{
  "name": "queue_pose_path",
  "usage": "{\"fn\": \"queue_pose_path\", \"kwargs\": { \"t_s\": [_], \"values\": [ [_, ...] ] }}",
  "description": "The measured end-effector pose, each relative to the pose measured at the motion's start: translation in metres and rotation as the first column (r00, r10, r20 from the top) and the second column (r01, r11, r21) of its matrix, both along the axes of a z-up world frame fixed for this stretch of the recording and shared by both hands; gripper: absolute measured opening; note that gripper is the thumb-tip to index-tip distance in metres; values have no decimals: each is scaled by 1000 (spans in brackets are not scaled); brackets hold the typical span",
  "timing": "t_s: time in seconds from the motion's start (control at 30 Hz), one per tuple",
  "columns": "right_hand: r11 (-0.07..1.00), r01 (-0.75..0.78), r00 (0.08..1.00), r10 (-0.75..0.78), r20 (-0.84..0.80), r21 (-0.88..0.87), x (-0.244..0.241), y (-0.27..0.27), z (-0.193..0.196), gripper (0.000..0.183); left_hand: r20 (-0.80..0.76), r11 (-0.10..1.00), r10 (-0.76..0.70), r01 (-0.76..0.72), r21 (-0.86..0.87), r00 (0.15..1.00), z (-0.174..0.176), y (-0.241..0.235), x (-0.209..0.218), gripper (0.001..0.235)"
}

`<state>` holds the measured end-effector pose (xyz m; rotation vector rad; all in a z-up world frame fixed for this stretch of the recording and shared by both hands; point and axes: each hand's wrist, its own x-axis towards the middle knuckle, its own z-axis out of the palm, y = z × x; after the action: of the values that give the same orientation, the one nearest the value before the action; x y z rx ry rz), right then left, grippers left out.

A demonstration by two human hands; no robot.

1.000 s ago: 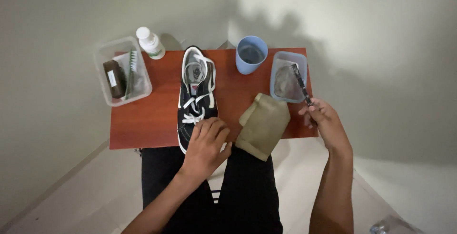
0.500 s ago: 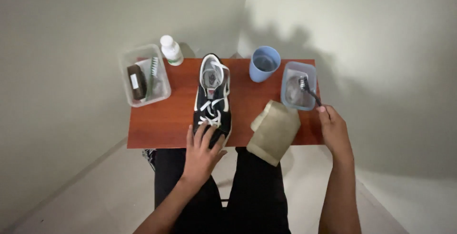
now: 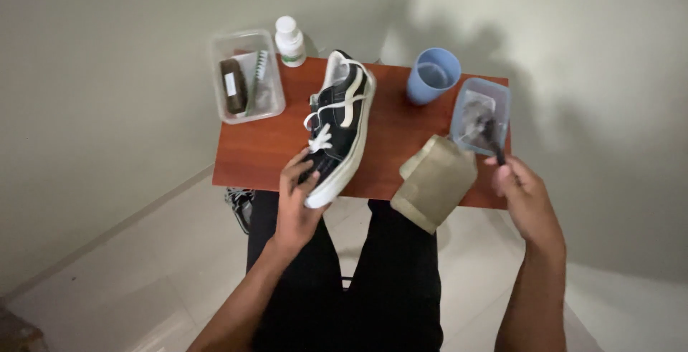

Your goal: The person scrubs a black and white sneaker with a brush and then wipes it with a cloth. The person repeats the scrubbing and wiping process on the same shoe.

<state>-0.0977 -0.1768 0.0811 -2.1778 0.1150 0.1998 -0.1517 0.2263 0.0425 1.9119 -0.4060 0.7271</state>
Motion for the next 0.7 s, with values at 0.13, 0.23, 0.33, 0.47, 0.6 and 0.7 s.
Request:
{"fn": "queue_pose_path", "kwargs": {
  "t_s": [0.13, 0.23, 0.33, 0.47, 0.6, 0.7],
  "values": [
    [978, -202, 978, 199, -64, -45, -6, 74, 21, 47, 25, 991, -25, 28, -134, 999, 1, 9, 3, 46],
    [907, -421, 902, 422, -88, 26, -6, 129, 42, 46, 37, 977, -53, 59, -205, 998, 3, 10, 0, 45],
    [804, -594, 805, 593, -24, -27, 4, 160, 53, 39, 45, 969, -32, 42, -242, 998, 2, 15, 4, 46],
    [788, -539, 814, 578, 55, -297, 9, 179, 66, 35, -8, 962, 20, -21, -271, 1000, -4, 19, -2, 47],
    [730, -337, 665, 631, 399, -594, 26, 179, 19, 50, -34, 963, 36, -44, -267, 999, -2, 15, -1, 48],
    [760, -164, 648, 564, 512, -629, 40, 172, -9, 55, -15, 958, 29, -32, -285, 999, -12, 13, 1, 48]
  ]
}}
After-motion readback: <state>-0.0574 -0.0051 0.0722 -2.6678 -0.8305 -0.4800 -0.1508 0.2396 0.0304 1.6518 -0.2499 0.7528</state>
